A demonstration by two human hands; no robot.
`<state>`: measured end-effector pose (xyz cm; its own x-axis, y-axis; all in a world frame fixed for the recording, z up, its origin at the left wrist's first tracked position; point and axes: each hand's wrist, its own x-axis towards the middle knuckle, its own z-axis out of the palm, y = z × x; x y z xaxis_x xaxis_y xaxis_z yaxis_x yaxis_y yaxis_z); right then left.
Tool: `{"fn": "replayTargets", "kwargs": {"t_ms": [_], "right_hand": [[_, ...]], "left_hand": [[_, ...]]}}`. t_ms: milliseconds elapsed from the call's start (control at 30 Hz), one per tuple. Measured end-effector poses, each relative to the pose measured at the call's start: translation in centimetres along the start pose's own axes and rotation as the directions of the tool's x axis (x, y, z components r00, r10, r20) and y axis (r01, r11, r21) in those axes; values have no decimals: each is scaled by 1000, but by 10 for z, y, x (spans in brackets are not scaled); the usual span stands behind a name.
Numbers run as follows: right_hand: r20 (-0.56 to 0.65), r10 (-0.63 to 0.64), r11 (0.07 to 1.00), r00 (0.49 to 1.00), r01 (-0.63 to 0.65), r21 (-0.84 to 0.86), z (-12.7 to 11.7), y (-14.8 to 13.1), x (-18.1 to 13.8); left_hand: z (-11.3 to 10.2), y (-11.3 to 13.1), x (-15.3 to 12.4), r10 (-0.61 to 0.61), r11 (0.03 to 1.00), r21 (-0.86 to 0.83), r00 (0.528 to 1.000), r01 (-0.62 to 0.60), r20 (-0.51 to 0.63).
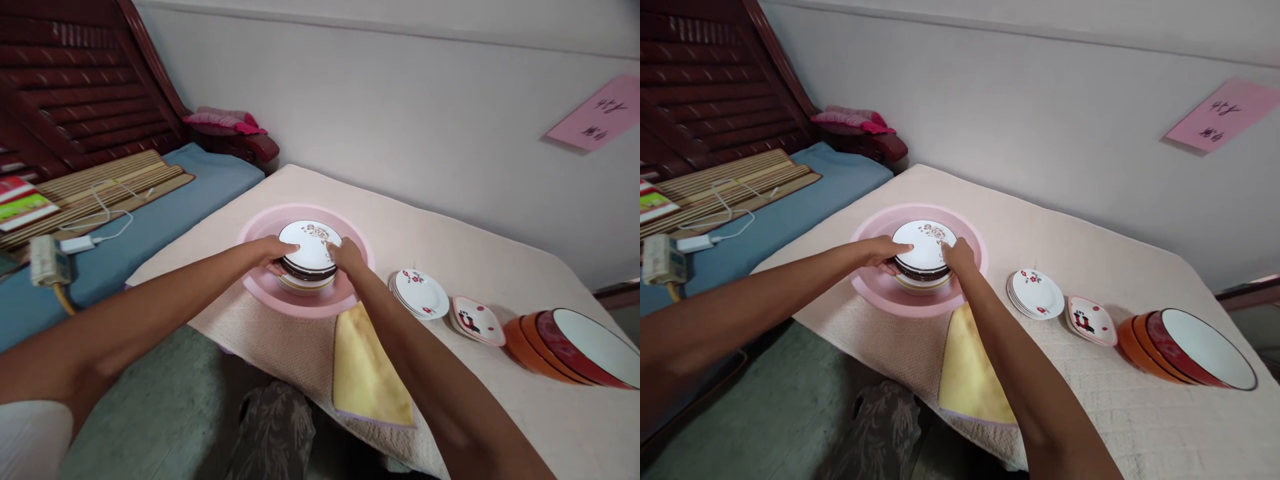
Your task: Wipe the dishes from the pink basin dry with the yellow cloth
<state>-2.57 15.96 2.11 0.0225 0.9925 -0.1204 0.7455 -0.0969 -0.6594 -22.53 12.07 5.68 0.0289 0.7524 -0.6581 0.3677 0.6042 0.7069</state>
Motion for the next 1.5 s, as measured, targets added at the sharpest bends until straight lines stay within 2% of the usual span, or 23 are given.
{"fn": "replayTargets", "kwargs": {"t_ms": [167, 533, 800, 1000, 1233, 1500], "right_hand": [[-2, 8, 1000, 1000, -8, 15, 2, 3, 2], [-14, -8, 999, 1000, 9, 32, 5, 3, 0], [-19, -2, 998, 1000, 3, 58, 5, 3, -5], [-15, 10, 997, 1000, -8, 77, 5, 4, -4], [-15, 12, 997, 1000, -11, 79, 5, 3, -6], [-7, 4, 995, 1000, -3, 95, 5, 5, -8]], "left_hand": [[-1, 1, 0, -12, 995, -100, 1000, 14, 12], [10, 7, -11, -79, 995, -69, 994, 73, -77], [15, 6, -18, -50, 998, -49, 984, 42, -168], [20, 11, -25, -39, 997, -69, 985, 27, -170], [18, 8, -21, -6, 1000, -27, 982, 1, -190], [5, 9, -13, -69, 997, -38, 995, 66, -66]]}}
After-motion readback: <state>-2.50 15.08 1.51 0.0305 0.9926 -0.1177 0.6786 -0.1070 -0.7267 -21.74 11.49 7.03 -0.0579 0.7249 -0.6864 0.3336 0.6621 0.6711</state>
